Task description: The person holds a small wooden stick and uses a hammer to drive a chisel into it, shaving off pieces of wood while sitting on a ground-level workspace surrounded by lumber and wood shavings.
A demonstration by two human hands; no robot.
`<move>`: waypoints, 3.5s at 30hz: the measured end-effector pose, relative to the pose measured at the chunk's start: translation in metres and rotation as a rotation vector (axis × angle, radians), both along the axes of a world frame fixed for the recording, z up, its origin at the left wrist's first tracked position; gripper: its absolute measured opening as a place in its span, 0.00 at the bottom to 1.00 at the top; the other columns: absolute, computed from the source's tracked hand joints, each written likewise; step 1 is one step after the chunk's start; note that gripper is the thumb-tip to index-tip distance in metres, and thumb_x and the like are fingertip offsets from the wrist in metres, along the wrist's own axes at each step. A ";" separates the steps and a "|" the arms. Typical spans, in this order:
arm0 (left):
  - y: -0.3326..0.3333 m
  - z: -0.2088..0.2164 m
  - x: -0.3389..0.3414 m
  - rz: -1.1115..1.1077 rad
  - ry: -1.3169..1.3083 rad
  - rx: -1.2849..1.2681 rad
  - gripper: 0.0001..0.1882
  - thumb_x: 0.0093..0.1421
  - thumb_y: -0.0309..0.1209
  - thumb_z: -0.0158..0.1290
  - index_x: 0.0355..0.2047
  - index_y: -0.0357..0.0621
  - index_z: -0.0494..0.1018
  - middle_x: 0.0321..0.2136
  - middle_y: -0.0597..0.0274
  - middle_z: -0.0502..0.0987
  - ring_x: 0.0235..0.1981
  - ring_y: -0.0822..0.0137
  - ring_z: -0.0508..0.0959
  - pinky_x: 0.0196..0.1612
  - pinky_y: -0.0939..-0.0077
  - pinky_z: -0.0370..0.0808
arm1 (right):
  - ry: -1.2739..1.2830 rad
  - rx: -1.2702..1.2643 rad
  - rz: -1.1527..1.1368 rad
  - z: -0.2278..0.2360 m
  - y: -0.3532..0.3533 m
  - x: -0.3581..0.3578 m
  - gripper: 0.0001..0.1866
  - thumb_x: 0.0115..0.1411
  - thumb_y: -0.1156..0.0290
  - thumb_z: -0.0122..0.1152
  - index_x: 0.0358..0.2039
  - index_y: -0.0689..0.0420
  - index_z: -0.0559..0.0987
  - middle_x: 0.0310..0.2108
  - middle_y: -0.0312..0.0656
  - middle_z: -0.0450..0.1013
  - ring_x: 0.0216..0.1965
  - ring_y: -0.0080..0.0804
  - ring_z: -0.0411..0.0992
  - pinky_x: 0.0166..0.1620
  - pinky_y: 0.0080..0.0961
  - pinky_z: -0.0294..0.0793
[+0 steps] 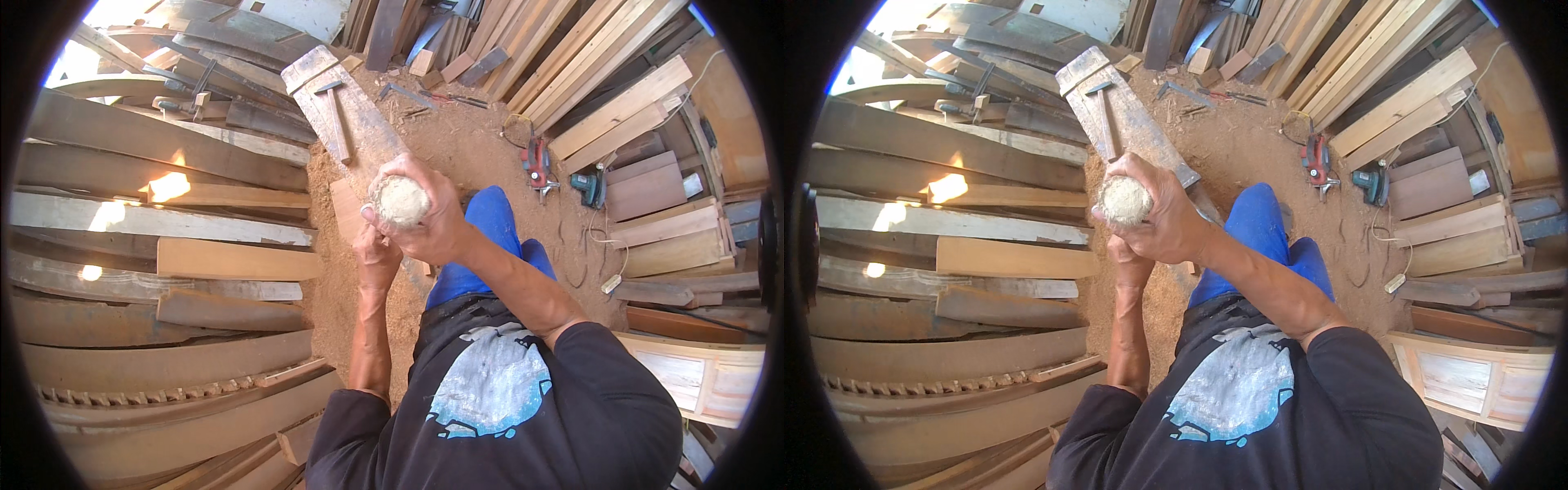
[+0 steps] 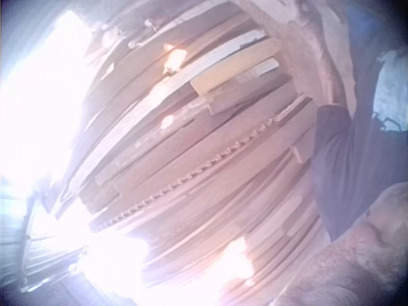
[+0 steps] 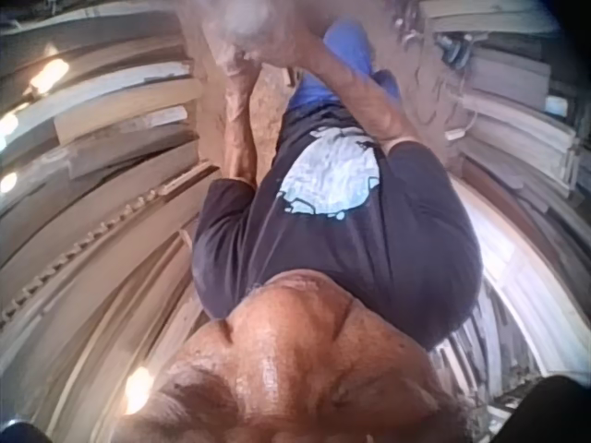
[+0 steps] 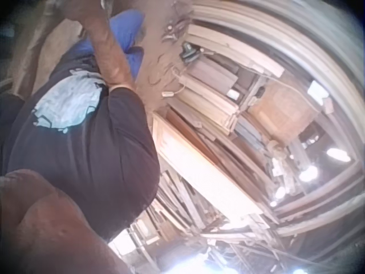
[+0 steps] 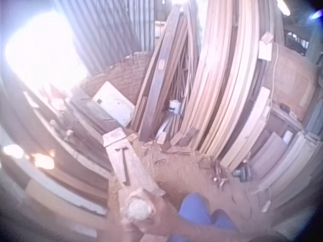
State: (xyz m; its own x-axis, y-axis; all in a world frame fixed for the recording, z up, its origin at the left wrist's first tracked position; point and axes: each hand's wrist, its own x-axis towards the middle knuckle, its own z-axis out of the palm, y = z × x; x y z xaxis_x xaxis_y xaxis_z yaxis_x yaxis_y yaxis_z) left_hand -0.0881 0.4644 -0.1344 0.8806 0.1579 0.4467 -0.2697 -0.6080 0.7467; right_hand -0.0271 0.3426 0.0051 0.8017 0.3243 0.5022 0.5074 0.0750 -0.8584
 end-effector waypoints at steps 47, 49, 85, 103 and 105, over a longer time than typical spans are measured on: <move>-0.005 -0.004 0.000 0.024 0.121 -0.110 0.18 0.52 0.20 0.57 0.45 0.40 0.75 0.39 0.48 0.79 0.37 0.52 0.80 0.40 0.63 0.76 | 0.087 0.022 0.093 0.000 0.009 0.007 0.15 0.53 0.71 0.68 0.37 0.59 0.72 0.26 0.38 0.68 0.28 0.25 0.68 0.34 0.25 0.68; -0.012 0.010 -0.003 0.068 0.060 -0.162 0.18 0.52 0.20 0.57 0.46 0.39 0.75 0.40 0.47 0.79 0.39 0.50 0.80 0.42 0.63 0.76 | 0.037 0.029 0.088 0.012 0.007 0.002 0.16 0.52 0.71 0.68 0.38 0.59 0.71 0.27 0.39 0.69 0.29 0.26 0.69 0.35 0.26 0.69; 0.009 -0.021 0.000 0.066 0.050 0.000 0.05 0.55 0.20 0.55 0.33 0.37 0.73 0.26 0.51 0.76 0.28 0.51 0.77 0.31 0.62 0.74 | 0.140 -0.044 0.054 -0.016 -0.007 -0.002 0.13 0.53 0.76 0.65 0.38 0.59 0.72 0.29 0.38 0.68 0.32 0.23 0.67 0.38 0.24 0.68; 0.017 -0.018 0.000 0.009 0.043 -0.068 0.14 0.51 0.21 0.58 0.41 0.36 0.74 0.32 0.48 0.77 0.32 0.49 0.79 0.33 0.62 0.75 | 0.227 -0.028 0.149 -0.016 0.004 -0.002 0.16 0.53 0.72 0.67 0.40 0.58 0.72 0.30 0.39 0.69 0.34 0.25 0.69 0.40 0.24 0.69; 0.019 -0.009 0.002 -0.021 -0.002 -0.032 0.14 0.52 0.20 0.57 0.41 0.36 0.74 0.33 0.48 0.77 0.33 0.49 0.79 0.33 0.62 0.75 | 0.185 -0.002 0.125 -0.006 0.003 -0.007 0.16 0.53 0.72 0.67 0.40 0.58 0.72 0.30 0.38 0.68 0.33 0.25 0.69 0.40 0.24 0.69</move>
State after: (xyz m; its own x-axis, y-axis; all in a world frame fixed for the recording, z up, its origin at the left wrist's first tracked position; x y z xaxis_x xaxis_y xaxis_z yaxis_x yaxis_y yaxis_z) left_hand -0.0858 0.4838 -0.1433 0.8832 0.1536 0.4432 -0.2837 -0.5776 0.7655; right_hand -0.0337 0.3460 -0.0012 0.8337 0.4278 0.3492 0.3278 0.1256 -0.9364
